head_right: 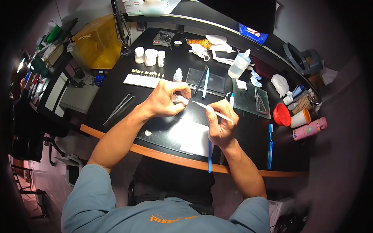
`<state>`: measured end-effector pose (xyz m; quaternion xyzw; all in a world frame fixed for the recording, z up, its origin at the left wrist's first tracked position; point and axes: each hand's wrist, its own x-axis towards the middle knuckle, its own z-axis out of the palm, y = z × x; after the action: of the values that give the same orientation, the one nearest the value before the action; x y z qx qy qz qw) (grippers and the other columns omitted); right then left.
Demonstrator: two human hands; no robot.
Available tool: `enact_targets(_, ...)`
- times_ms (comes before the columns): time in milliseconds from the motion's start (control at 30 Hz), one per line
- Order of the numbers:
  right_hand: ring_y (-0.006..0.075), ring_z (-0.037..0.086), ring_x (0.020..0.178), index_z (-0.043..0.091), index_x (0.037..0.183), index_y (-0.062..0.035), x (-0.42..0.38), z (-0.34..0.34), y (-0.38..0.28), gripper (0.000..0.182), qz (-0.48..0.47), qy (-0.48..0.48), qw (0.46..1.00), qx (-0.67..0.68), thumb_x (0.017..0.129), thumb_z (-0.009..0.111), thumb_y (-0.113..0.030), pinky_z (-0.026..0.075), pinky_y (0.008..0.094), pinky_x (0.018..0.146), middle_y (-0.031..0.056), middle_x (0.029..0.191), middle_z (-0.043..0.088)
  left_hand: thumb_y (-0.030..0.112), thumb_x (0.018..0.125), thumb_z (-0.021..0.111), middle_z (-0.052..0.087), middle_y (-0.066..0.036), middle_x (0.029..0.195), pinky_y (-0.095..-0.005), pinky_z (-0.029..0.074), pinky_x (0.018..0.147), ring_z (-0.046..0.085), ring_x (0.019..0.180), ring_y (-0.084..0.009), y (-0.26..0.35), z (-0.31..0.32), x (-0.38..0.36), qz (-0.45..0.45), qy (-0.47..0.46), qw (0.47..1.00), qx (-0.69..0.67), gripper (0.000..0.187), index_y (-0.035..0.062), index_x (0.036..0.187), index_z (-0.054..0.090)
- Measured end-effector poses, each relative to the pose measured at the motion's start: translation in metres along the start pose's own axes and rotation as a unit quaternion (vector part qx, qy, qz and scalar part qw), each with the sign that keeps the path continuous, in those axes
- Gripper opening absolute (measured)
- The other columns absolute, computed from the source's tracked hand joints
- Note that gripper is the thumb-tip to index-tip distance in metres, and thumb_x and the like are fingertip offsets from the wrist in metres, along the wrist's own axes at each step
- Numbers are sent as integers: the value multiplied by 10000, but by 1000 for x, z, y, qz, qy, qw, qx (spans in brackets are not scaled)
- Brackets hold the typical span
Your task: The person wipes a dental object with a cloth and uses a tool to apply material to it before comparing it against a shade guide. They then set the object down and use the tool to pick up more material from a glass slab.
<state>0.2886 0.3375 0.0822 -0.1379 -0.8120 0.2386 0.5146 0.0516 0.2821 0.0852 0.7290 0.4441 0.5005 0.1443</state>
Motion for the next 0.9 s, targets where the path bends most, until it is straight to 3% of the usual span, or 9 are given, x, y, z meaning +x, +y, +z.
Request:
enact_targets(133,205,596,650,675,877,23,-1,-4,2,44,19,1,1000,-5,914,672,-1,464,329,617,107,749,633,-12,737,710,755,-89,792,-280,592,712,755,750,-157,-1,0,2,-9,-1,1000,-3,241,-5,978,721)
enact_targets(367,229,674,733,742,955,25,7,-3,-9,88,25,-39,999,-11,875,711,4,522,329,679,126,833,724,1,789,733,799,-118,886,-271,592,741,748,787,-118,5,5,-1,-49,-41,996,-69,509,58,1295,742)
enact_targets(467,244,706,788,760,978,19,9,-3,-9,117,2,-64,998,-10,869,719,7,548,330,719,133,889,758,35,828,774,805,-109,889,-255,574,728,731,766,-96,-1,7,-1,-1,-15,1000,-28,386,51,1213,784)
enact_targets(600,257,723,829,783,1032,-5,10,-2,-9,191,-23,-74,997,-19,848,742,22,573,350,765,139,941,780,52,874,797,809,-104,878,-242,549,693,704,740,-74,9,5,0,-75,-7,995,-65,225,40,1098,817)
enact_targets(633,267,726,831,783,1070,-14,9,-2,-7,246,-24,-90,995,-21,831,744,30,579,353,774,137,960,783,40,886,793,802,-89,853,-239,529,654,684,713,-65,2,8,1,-11,26,999,-32,177,29,1060,819)
enact_targets(733,271,709,919,771,1117,-30,12,-13,-4,470,-17,-150,988,-37,699,610,112,582,356,762,142,1037,758,28,886,786,787,-71,816,-244,516,630,671,697,-63,1,6,1,-29,22,999,-11,149,21,1030,820)
enact_targets(800,276,683,915,767,1091,-26,17,-23,-2,488,-48,-84,993,-69,671,571,127,574,362,783,130,1002,736,26,879,784,780,-61,791,-258,523,632,663,685,-67,2,5,2,-44,33,998,-3,163,27,1037,825)
enact_targets(867,260,681,919,762,1029,-28,23,-41,-4,442,-84,43,990,-103,673,565,143,572,347,802,122,983,725,86,864,799,804,-146,869,-280,592,706,771,745,-162,-2,4,2,-68,38,997,-6,169,45,1025,830)
enact_targets(900,234,683,893,729,947,-28,27,-51,-10,296,-130,123,980,-92,759,588,151,571,330,800,115,969,716,102,862,800,803,-157,890,-304,603,731,785,773,-209,-2,1,4,-27,35,998,46,189,49,1040,830)
